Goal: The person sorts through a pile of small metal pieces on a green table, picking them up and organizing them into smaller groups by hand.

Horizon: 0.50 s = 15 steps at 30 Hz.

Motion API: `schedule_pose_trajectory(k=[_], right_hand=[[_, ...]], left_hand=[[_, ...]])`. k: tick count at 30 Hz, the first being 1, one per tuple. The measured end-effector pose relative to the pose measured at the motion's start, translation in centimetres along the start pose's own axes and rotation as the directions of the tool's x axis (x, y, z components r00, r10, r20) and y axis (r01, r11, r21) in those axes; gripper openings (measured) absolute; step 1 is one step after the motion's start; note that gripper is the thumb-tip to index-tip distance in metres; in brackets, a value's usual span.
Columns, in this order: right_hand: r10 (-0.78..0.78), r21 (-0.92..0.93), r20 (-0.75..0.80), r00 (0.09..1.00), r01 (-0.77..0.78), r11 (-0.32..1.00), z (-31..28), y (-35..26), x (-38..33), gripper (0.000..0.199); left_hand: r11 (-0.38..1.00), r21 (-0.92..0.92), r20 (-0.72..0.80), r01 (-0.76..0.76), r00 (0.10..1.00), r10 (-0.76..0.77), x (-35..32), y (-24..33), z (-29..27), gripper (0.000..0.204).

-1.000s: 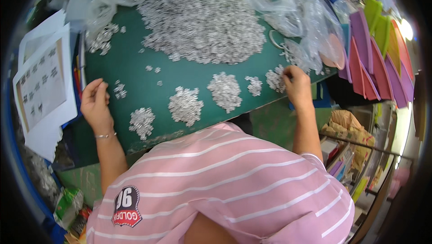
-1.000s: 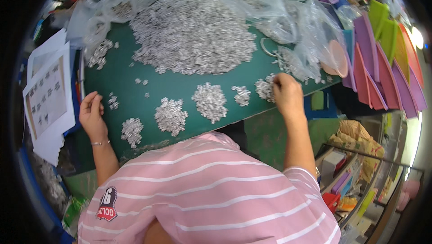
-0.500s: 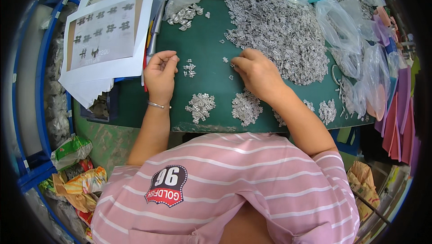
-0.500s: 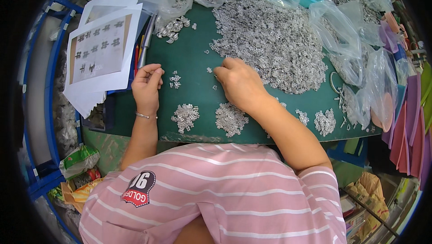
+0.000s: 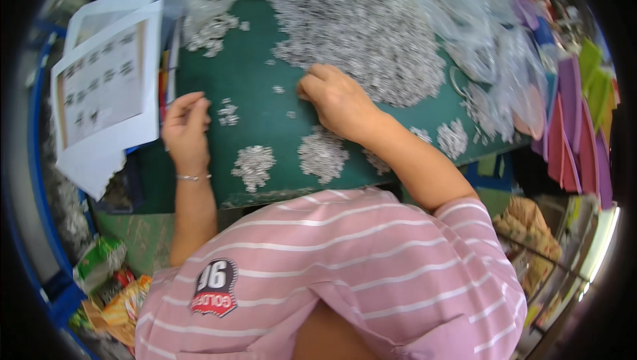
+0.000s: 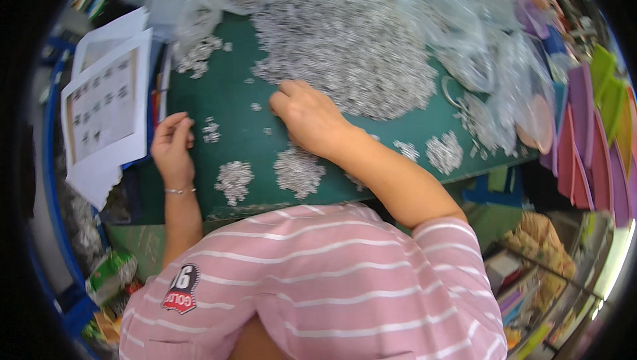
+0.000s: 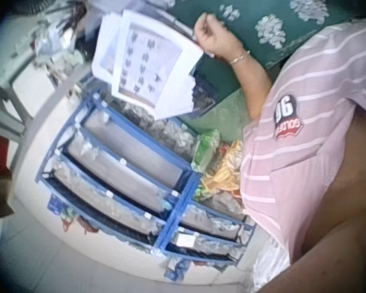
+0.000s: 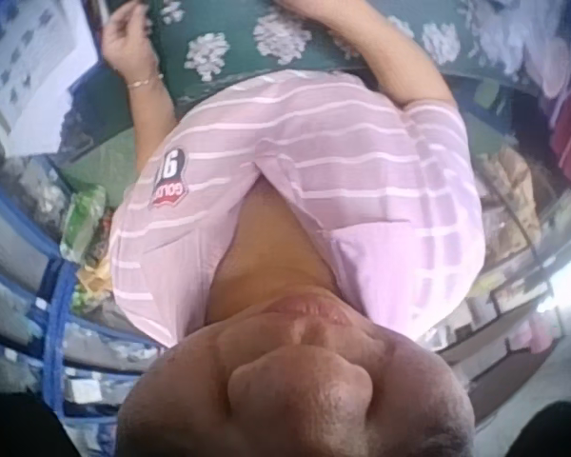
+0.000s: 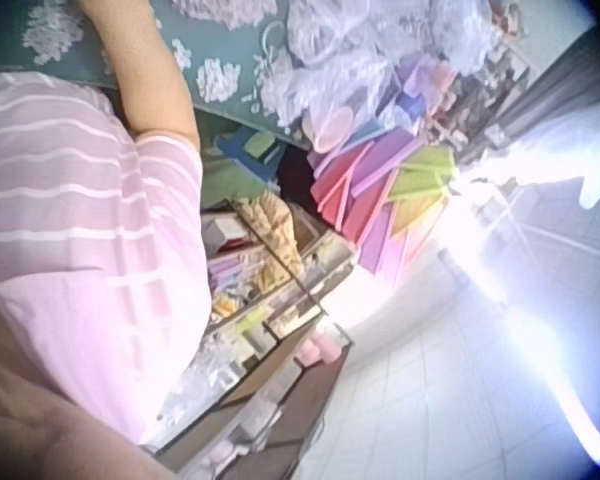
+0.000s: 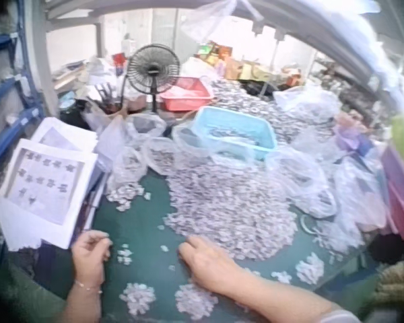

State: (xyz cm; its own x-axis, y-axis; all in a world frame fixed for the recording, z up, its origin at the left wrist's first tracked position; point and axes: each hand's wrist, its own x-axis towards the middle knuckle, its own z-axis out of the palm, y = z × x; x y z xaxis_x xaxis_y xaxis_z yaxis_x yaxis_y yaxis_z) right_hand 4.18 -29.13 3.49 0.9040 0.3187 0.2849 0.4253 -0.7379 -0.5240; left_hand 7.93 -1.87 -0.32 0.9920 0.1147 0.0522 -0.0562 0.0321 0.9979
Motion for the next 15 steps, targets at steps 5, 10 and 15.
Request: schedule_pose_trajectory(k=[5, 10, 15], right_hand=[[0.445, 0.192, -0.097, 0.89, -0.422, 0.886, -7.7, 1.7, -5.0, 0.008], [0.678, 0.008, 0.105, 0.728, -0.682, 0.731, -12.9, 2.4, -13.4, 0.007], [0.64, -0.095, -0.012, 0.768, -0.638, 0.764, -11.7, 1.8, -13.7, 0.008]], left_hand=[[1.0, 0.024, 0.03, -0.013, 0.999, 0.012, 0.1, -0.2, 0.0, 0.014], [0.997, 0.08, 0.025, -0.001, 1.0, -0.001, 0.2, -0.2, 0.5, 0.013], [0.999, 0.034, 0.007, -0.011, 1.0, 0.01, 0.2, -0.4, -0.2, 0.013]])
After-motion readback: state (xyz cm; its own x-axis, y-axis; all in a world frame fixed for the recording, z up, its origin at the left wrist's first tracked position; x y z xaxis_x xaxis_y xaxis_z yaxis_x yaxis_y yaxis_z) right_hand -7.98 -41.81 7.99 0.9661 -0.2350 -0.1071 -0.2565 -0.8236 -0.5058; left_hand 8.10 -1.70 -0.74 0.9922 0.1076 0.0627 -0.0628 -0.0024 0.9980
